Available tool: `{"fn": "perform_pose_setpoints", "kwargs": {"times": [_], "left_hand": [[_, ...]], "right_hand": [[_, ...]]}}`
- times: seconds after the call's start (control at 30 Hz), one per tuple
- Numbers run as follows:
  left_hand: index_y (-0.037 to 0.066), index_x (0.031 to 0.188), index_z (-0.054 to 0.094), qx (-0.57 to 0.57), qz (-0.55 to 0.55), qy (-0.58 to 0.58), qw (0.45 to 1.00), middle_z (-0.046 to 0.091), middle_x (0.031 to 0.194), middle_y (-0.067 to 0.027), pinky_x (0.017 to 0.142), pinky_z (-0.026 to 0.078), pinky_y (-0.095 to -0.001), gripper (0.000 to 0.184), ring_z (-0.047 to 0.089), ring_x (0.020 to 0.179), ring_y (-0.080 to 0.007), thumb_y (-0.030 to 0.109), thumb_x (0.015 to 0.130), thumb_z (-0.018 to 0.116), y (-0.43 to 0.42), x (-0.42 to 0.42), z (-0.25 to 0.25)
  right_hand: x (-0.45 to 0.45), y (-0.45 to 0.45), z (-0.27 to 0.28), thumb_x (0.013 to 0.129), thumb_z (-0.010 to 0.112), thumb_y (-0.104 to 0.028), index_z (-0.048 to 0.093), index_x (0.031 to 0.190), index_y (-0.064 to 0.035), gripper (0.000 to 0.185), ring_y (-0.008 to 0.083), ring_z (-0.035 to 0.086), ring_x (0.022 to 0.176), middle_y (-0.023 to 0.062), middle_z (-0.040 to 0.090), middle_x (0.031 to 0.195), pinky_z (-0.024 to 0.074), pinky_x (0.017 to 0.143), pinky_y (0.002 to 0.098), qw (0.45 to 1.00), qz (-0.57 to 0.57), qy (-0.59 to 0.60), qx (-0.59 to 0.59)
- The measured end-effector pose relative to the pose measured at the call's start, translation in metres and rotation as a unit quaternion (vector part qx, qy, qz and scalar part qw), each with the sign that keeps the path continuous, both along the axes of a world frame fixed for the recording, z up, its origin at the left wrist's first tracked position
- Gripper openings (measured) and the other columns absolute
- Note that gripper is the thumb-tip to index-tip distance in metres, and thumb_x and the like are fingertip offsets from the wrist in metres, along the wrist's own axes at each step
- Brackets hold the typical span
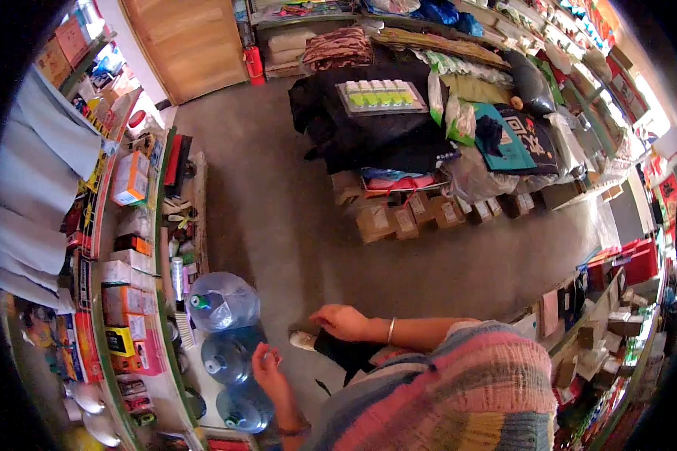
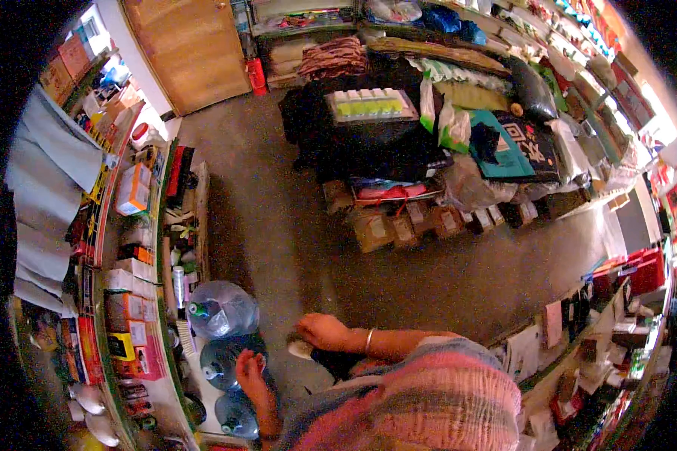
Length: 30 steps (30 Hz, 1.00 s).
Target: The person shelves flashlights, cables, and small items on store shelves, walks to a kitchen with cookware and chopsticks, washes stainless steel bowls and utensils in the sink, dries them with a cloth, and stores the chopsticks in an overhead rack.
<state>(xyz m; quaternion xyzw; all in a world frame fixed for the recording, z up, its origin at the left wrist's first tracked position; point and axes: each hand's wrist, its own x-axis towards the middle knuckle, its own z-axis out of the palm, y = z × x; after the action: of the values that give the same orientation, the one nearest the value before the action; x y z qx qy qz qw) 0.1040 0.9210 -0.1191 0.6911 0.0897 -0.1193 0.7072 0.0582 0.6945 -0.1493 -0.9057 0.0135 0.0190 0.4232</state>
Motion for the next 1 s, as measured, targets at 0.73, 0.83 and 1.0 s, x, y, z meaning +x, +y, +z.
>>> {"fn": "perform_pose_setpoints", "kwargs": {"times": [0.73,0.83,1.0], "left_hand": [[0.001,0.121,0.048,0.018,-0.247,-0.085,0.965,0.055,0.115,-0.0106,0.089,0.044,-0.0291,0.037,0.055,0.102,-0.0181,0.004,0.085,0.056,-0.489,0.075,0.045],[0.001,0.126,0.044,0.084,-0.349,-0.182,0.915,0.053,0.118,-0.0139,0.089,0.045,-0.0316,0.048,0.055,0.104,-0.0213,0.006,0.081,0.061,-0.618,0.104,0.049],[0.001,0.123,0.046,0.318,-0.384,-0.286,0.818,0.054,0.114,-0.0196,0.079,0.049,-0.0361,0.055,0.059,0.096,-0.0306,0.018,0.075,0.067,-0.741,0.101,0.050]], "right_hand": [[0.018,-0.488,0.071,0.079,0.057,-0.001,0.055,0.105,-0.0040,0.026,0.0306,0.059,0.081,0.0144,0.059,0.091,0.0474,0.072,0.0339,0.886,-0.360,-0.274,0.103],[0.040,-0.574,0.073,0.077,0.058,-0.003,0.049,0.112,-0.0010,0.036,0.0363,0.052,0.096,0.0203,0.052,0.106,0.0425,0.085,0.0386,0.873,-0.396,-0.283,0.014],[0.075,-0.637,0.044,0.079,0.056,-0.014,0.040,0.119,0.0083,0.049,0.0436,0.045,0.104,0.0304,0.047,0.111,0.0368,0.092,0.0442,0.885,-0.424,-0.191,0.025]]}}
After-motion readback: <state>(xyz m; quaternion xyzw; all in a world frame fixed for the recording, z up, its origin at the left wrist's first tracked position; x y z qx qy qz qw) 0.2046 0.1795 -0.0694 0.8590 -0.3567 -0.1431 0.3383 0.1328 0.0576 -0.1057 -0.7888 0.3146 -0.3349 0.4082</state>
